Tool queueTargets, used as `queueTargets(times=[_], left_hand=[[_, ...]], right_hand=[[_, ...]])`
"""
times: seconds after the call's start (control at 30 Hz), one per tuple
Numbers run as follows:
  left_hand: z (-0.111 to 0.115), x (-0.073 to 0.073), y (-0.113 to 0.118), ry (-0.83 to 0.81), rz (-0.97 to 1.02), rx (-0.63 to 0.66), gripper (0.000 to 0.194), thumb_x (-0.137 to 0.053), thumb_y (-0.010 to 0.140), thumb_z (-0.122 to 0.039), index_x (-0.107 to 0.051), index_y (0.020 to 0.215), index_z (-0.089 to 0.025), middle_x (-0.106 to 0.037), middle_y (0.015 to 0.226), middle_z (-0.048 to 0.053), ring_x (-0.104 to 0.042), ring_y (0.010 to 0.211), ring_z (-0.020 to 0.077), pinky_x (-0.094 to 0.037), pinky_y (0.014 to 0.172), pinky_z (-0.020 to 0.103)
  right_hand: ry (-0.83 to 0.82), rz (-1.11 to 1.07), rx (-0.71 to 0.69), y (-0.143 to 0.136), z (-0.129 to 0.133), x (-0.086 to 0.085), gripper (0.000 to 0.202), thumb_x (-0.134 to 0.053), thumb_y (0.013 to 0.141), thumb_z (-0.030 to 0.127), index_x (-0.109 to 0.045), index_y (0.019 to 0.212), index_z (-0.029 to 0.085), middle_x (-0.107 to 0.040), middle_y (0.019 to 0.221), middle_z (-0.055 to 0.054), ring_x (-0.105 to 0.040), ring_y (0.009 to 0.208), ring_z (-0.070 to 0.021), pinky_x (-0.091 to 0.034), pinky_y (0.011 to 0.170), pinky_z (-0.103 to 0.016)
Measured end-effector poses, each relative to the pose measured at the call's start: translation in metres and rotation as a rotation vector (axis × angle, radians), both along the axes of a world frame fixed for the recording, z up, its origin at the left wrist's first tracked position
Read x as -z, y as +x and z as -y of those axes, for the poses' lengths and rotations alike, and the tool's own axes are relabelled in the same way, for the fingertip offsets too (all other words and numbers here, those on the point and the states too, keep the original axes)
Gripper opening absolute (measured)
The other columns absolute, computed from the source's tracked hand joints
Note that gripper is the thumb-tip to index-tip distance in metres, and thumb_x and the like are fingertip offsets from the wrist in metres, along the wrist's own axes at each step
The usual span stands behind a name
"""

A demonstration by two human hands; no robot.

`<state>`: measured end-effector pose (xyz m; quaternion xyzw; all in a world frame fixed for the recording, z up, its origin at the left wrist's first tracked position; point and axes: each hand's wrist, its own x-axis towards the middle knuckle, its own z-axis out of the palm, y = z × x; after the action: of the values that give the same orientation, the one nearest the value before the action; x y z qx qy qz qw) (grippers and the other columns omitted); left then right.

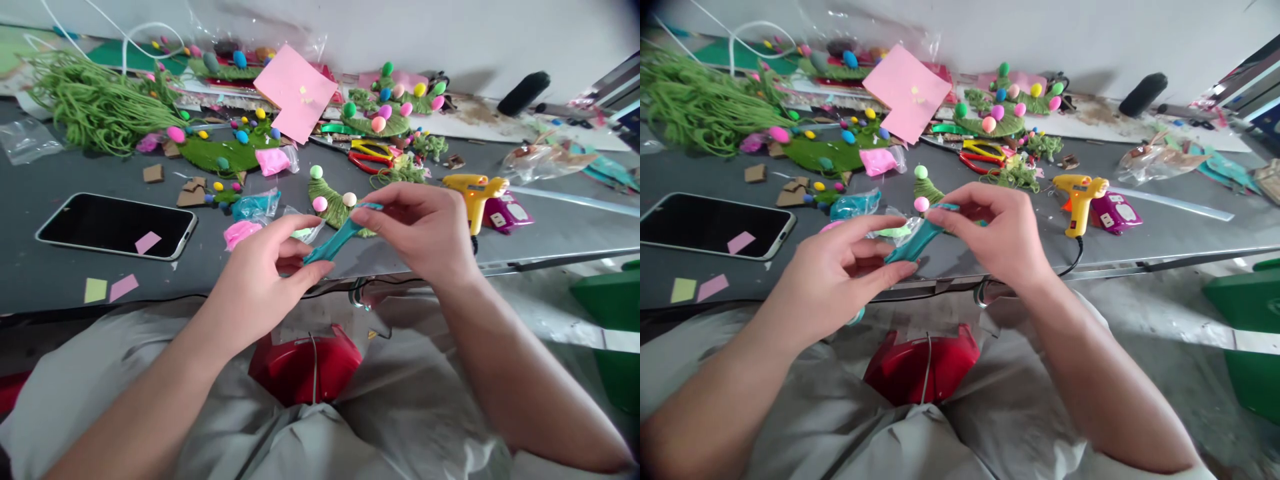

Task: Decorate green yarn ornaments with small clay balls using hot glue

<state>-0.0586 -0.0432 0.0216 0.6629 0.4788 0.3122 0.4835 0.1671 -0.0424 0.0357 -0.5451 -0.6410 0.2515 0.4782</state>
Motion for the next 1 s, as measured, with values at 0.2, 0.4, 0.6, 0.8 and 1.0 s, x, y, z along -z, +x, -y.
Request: queueTargets(times=[0.2, 0.4, 0.6, 0.8, 1.0], left_hand=[[0.005, 0.005, 0.002, -0.090, 0.150, 0.036, 0.093, -0.097, 0.069, -0.037, -0.054, 0.152, -0.035, -0.073, 0.131, 0.006, -0.073, 0.119, 0.0289, -0.064, 0.102, 0.042], [0.004, -0.001, 0.005, -0.023, 0.120, 0.005, 0.079, -0.092, 0.077, -0.032, -0.059, 0.149, -0.031, -0.078, 0.121, 0.006, -0.078, 0.099, 0.0258, -0.067, 0.090, 0.038], [0.001, 0.001, 0.003, 0.037, 0.045, -0.010, 0.061, -0.083, 0.087, -0.038, -0.064, 0.144, -0.031, -0.079, 0.091, 0.002, -0.079, 0.085, 0.0242, -0.068, 0.083, 0.038], [0.006, 0.006, 0.005, -0.094, 0.184, 0.034, 0.090, -0.094, 0.074, -0.039, -0.052, 0.153, -0.030, -0.075, 0.128, 0.008, -0.074, 0.117, 0.0293, -0.064, 0.101, 0.043], [0.006, 0.004, 0.006, -0.027, 0.133, 0.006, 0.084, -0.092, 0.077, -0.032, -0.055, 0.153, -0.033, -0.077, 0.122, 0.006, -0.077, 0.104, 0.0263, -0.067, 0.090, 0.037]], right_hand=[[-0.110, 0.007, -0.214, -0.008, 0.002, 0.002, 0.043, -0.093, 0.076, 0.038, -0.080, 0.114, 0.023, -0.080, 0.115, -0.004, -0.074, 0.105, -0.0225, -0.061, 0.090, -0.033], [-0.237, 0.026, -0.307, -0.030, 0.011, 0.005, 0.011, -0.080, 0.089, 0.026, -0.083, 0.098, 0.021, -0.081, 0.090, 0.000, -0.074, 0.082, -0.0160, -0.060, 0.078, -0.028], [-0.056, 0.004, -0.039, -0.017, 0.002, 0.003, 0.020, -0.086, 0.084, 0.039, -0.082, 0.083, 0.020, -0.078, 0.078, -0.002, -0.068, 0.069, -0.0161, -0.057, 0.065, -0.030], [-0.076, -0.053, -0.161, -0.010, 0.002, 0.003, 0.043, -0.091, 0.080, 0.039, -0.078, 0.118, 0.024, -0.080, 0.111, -0.005, -0.074, 0.102, -0.0217, -0.061, 0.085, -0.032], [-0.221, 0.019, -0.310, -0.029, 0.011, 0.007, 0.018, -0.083, 0.087, 0.034, -0.084, 0.099, 0.021, -0.081, 0.094, -0.001, -0.073, 0.082, -0.0156, -0.059, 0.079, -0.029]])
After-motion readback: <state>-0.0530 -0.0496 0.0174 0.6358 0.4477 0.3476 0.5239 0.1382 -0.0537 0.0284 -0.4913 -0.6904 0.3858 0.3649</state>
